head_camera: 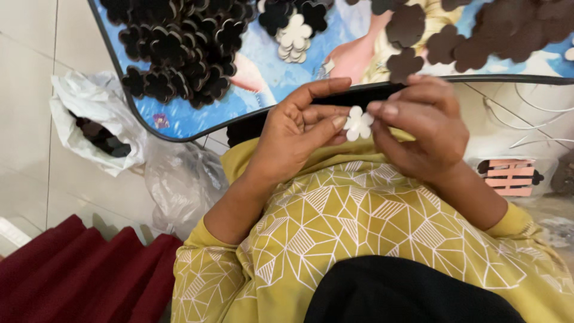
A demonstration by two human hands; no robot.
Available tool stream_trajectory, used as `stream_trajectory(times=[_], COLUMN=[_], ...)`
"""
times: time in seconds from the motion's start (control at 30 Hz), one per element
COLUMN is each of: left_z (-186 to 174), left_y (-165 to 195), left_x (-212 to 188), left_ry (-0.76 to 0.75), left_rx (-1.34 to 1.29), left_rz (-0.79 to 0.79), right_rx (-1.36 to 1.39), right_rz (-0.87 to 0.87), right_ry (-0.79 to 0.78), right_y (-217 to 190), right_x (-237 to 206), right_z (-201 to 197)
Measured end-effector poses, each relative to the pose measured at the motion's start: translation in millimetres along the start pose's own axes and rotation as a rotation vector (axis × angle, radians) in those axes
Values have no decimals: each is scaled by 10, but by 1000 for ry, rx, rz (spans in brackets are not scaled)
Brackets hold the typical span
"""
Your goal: The person sits with a tray of flower-shaped cut pieces resting on their lap. They pick up individual flower pieces one at a time, align them between the fingers, and stack or arrange them into piles on the tray, occasionally reaching across the tray to place pieces with others of the same color.
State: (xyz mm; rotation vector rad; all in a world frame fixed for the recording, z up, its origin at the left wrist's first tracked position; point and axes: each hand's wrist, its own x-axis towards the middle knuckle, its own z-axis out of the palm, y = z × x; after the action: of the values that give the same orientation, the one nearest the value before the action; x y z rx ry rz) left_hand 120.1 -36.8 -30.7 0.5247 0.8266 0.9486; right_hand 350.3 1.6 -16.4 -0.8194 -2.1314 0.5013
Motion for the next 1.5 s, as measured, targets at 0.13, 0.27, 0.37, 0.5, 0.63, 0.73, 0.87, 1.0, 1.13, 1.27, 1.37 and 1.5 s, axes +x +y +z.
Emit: stream_trajectory(times=[0.13,0.27,0.37,0.5,0.63,0.73,0.87,1.0,1.13,1.27,1.37,1.5], left_z=[103,260,368,359,340,345,358,372,381,367,347,304], left_y=[-7,52,140,249,187,111,68,41,22,71,129,220], left_x=[50,138,209,549,734,719,711,697,704,713,736,860], left_ry=[-29,44,170,171,135,122,166,192,201,227,264,299], left_rx=[-26,310,825,1209,1312,1354,1411,1433,1389,1368,1422,1477], left_rz=[-89,53,328,717,801,831,837,806,746,742,767,889], right_rx=[94,102,109,257,241,255,320,323,356,366,373,368], right_rz=[3,57,200,446,496,524,636,658,697,710,720,714], right_ry=[56,67,235,470,509,496,516,513,512,499,498,499], right_y=[54,129,211,364,487,526,510,494,475,464,451,447], right_x=[-167,-390,-581,-795,-934,-978,-975,-938,-902,-853,-825,-791], right_z=[-14,-98,-127,-186,-267,-281,-257,-236,-241,-237,-241,-240])
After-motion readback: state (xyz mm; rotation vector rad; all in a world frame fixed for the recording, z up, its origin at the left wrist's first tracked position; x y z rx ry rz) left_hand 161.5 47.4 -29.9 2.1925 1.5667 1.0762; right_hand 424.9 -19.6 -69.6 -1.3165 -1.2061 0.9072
